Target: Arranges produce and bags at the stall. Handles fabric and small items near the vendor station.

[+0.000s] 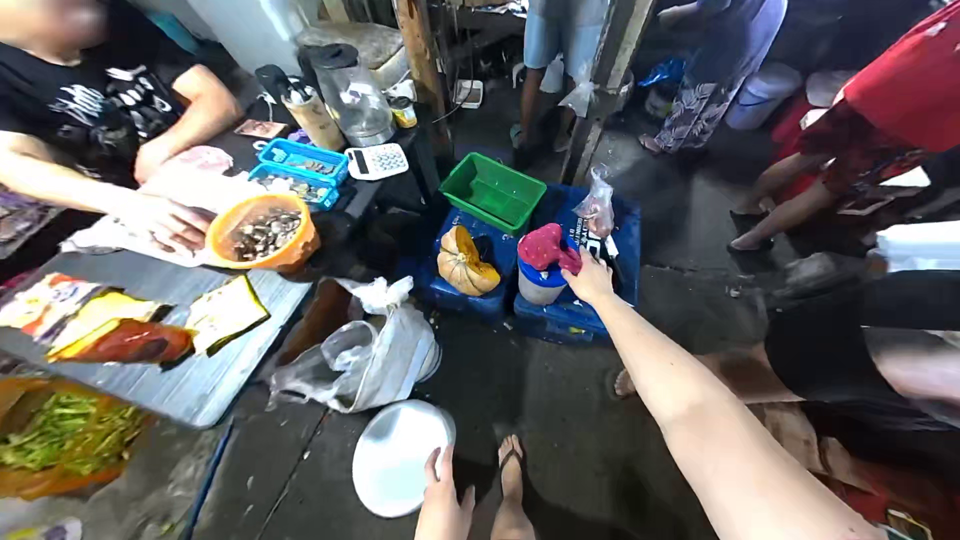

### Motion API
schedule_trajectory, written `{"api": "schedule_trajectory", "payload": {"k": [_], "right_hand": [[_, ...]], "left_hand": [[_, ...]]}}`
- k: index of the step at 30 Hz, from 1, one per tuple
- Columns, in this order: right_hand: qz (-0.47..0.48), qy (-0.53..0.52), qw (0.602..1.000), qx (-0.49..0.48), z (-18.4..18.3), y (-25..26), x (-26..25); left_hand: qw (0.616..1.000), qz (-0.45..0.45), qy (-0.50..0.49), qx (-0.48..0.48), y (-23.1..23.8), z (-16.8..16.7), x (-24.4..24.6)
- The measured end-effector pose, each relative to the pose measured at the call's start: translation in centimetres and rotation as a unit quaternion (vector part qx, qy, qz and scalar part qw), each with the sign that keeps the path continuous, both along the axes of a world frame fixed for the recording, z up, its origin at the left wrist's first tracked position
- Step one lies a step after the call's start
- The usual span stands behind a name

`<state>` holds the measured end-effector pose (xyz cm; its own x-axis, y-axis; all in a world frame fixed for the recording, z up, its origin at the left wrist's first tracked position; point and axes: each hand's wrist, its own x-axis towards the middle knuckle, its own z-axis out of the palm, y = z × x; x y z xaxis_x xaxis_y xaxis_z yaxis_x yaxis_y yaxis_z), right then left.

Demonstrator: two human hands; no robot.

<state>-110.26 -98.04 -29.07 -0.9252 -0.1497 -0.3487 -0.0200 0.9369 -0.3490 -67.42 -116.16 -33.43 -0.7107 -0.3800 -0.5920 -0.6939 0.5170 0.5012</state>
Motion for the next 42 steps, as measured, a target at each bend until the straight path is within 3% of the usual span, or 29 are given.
{"api": "schedule_trajectory", "payload": {"k": [3, 5, 10, 14, 20, 25, 29, 36, 39, 42], "right_hand": [[0.044, 0.055, 0.997, 0.036, -2.2, -2.0, -2.1], [0.036, 0.082, 0.996, 0.029, -1.5, -2.8, -1.9], [0.003, 0.056, 0.992, -0.115, 3.8, -3.3, 1.1], [0.018, 0.057, 0.970, -0.234, 7.3, -3.5, 4.5], [0.032, 0.152, 0.958, -0.242, 8.6, -3.1, 6.1], [0.021, 0.051, 0.981, -0.187, 11.1, -2.8, 6.2], [0.030, -0.054, 0.961, -0.269, 11.3, -1.5, 5.9], [-0.020, 0.006, 0.930, -0.368, 11.2, -1.0, 7.2], [-0.072, -0.012, 0.888, -0.453, 11.8, -1.3, 8.2], [-0.116, -0.056, 0.870, -0.476, 12.6, -1.5, 8.6]], "left_hand": [[0.998, -0.033, 0.056, -0.003, -2.8, -0.1, -5.0], [0.991, -0.068, 0.119, -0.008, -4.0, 1.0, -9.9], [0.939, -0.177, 0.292, -0.043, -4.1, 7.1, -24.8], [0.932, -0.233, 0.271, -0.051, -4.2, 10.5, -32.2], [0.915, -0.218, 0.339, -0.008, -2.4, 12.3, -32.3], [0.925, -0.150, 0.345, -0.060, -1.4, 13.2, -32.1], [0.917, -0.130, 0.359, -0.117, -2.3, 14.0, -32.3], [0.916, -0.156, 0.344, -0.137, -3.4, 15.3, -31.5], [0.916, -0.163, 0.344, -0.126, -3.7, 15.8, -31.0], [0.909, -0.179, 0.355, -0.122, -3.6, 16.2, -30.3]]}}
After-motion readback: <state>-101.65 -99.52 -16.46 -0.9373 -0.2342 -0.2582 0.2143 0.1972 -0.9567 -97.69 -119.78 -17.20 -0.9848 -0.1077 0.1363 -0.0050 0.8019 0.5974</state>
